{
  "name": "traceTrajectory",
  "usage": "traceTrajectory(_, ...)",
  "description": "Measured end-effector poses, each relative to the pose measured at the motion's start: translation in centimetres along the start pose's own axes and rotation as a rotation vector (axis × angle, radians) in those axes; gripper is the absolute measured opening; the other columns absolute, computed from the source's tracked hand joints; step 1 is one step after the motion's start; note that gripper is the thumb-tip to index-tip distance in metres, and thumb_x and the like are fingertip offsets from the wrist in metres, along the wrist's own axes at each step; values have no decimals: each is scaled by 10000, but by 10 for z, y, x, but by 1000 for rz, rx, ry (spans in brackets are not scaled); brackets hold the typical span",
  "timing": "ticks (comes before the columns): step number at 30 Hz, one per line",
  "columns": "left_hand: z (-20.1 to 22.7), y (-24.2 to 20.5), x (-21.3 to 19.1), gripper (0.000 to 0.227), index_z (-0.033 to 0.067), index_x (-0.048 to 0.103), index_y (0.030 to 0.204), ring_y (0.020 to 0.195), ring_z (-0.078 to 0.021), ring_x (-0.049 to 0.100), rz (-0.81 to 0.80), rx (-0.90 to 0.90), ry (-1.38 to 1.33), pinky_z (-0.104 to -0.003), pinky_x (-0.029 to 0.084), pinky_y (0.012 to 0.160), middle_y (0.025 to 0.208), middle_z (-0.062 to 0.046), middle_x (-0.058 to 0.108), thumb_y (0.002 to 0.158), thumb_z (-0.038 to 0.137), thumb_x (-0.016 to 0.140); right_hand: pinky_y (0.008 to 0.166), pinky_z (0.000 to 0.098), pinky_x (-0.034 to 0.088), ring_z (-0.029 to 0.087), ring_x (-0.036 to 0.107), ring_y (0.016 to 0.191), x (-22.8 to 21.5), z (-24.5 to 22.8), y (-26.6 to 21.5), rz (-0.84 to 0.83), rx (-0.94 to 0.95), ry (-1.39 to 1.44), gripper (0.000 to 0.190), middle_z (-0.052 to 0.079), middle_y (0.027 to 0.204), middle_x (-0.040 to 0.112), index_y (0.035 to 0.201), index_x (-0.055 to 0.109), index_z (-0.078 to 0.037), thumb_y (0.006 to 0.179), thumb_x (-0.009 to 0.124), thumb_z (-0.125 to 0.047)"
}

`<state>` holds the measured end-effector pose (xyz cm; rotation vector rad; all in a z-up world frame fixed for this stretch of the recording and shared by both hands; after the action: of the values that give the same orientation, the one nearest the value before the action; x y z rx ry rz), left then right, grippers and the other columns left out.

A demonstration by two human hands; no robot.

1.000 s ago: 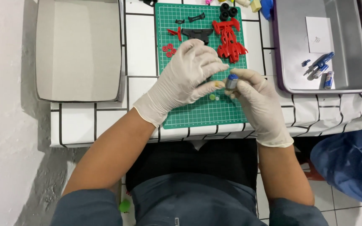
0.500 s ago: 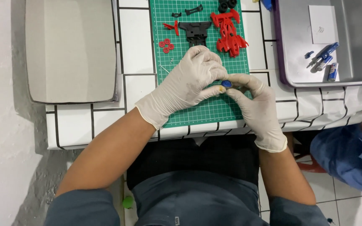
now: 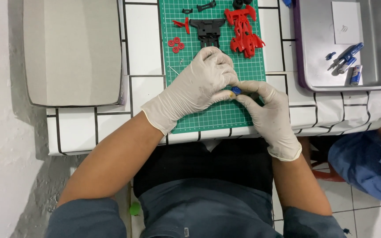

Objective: The person assembles a toy vehicle chassis on a green cutting mat. They attach black plastic frame pieces, insert a blue motor, and connect red plastic components. The person uses a screwdriver to tighten screws and secures the parts together.

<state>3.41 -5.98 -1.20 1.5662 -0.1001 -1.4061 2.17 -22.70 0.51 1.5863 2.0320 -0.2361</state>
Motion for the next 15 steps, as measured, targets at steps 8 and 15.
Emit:
traceTrajectory(8,3,1,2,375,168,656,911,1089,-177,581,-129,-47,18,-463,355,1084,903,13,655,918,532,748,843,334,552,193,710,899,-5,-1,-4,-21,-26,-26,263,97,1011,776,1125,775,-104,882,845,-31)
traceTrajectory(15,6,5,1,349,157,665,895,1077,-206,577,-154,-49,42,-484,344,1090,889,-4,615,935,499,715,845,358,554,162,636,883,-10,-14,1,-90,88,64,170,110,1008,752,1164,751,-81,1007,724,-139)
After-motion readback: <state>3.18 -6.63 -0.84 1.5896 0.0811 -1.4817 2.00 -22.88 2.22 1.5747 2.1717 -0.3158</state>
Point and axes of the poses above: each hand's wrist, its own y-axis towards the middle knuckle, its own x-axis out of the palm, z = x × y, the point moved 5 cm from there along y, towards the middle knuckle
